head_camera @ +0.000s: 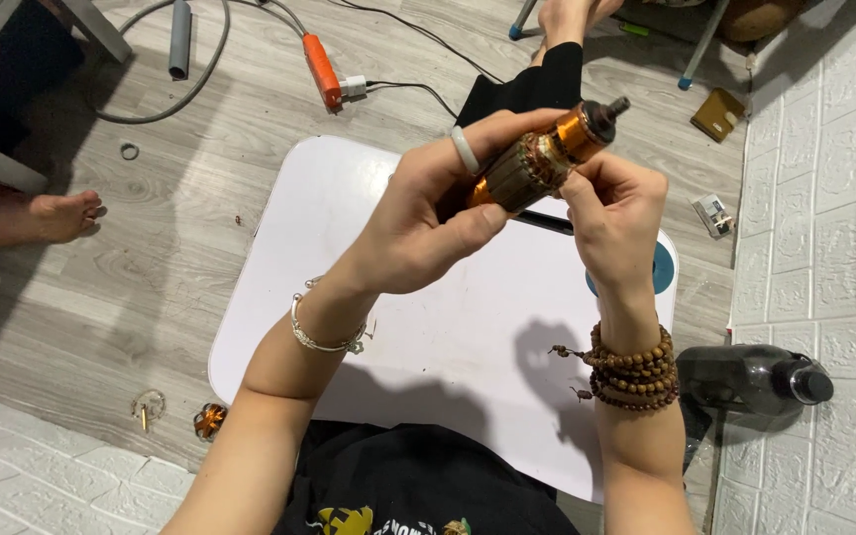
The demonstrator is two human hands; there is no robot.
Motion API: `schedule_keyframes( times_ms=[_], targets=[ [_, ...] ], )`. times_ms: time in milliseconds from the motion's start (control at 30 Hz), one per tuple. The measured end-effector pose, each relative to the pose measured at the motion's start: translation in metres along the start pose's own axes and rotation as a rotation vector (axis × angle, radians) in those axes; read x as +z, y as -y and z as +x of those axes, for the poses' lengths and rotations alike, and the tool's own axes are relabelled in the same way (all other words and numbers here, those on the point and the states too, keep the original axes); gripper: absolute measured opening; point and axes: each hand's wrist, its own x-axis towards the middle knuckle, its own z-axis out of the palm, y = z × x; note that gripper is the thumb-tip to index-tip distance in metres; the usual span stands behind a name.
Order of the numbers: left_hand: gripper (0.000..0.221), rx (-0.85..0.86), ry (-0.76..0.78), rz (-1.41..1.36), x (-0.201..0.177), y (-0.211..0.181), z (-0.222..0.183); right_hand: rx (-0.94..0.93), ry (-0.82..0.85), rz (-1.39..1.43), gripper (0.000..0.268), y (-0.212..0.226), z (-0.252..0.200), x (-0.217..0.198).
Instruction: Winding or repairing the copper coils on an electric motor armature
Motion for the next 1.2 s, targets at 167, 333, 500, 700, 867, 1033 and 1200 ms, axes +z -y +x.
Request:
schedule_keyframes(
  times_ms=[167,333,500,700,867,1033,1200],
  targets=[
    [0.056,0.021,-0.026,-0.029,-0.004,-0.002,-0.003,0.019,-0.019,-0.073,0.012,0.003,0.000,0.002],
    [0.060,0.004,-0.062,-0.089,-0.006,-0.006,-0.006,0.043,-0.060,-0.150,0.017,-0.004,0.004,-0.001],
    [0.060,0.075,-0.138,-0.113,-0.024,-0.012,-0.014,0.090,-0.078,-0.173,0.017,-0.022,0.011,0.000],
    [0.063,0.062,-0.229,-0.139,-0.022,-0.030,-0.024,0.112,-0.048,-0.218,0.017,-0.029,0.011,0.008],
    [0.063,0.115,-0.221,-0.079,-0.022,-0.026,-0.023,0.133,-0.001,-0.160,0.016,-0.042,0.013,0.009],
    [0.061,0.071,-0.189,-0.048,-0.015,-0.024,-0.016,0.306,0.323,-0.369,0.032,0.008,0.021,0.004],
    [0.060,0.090,-0.091,0.083,-0.003,-0.033,-0.004,-0.132,0.354,-0.138,0.059,0.052,-0.004,-0.002]
  ],
)
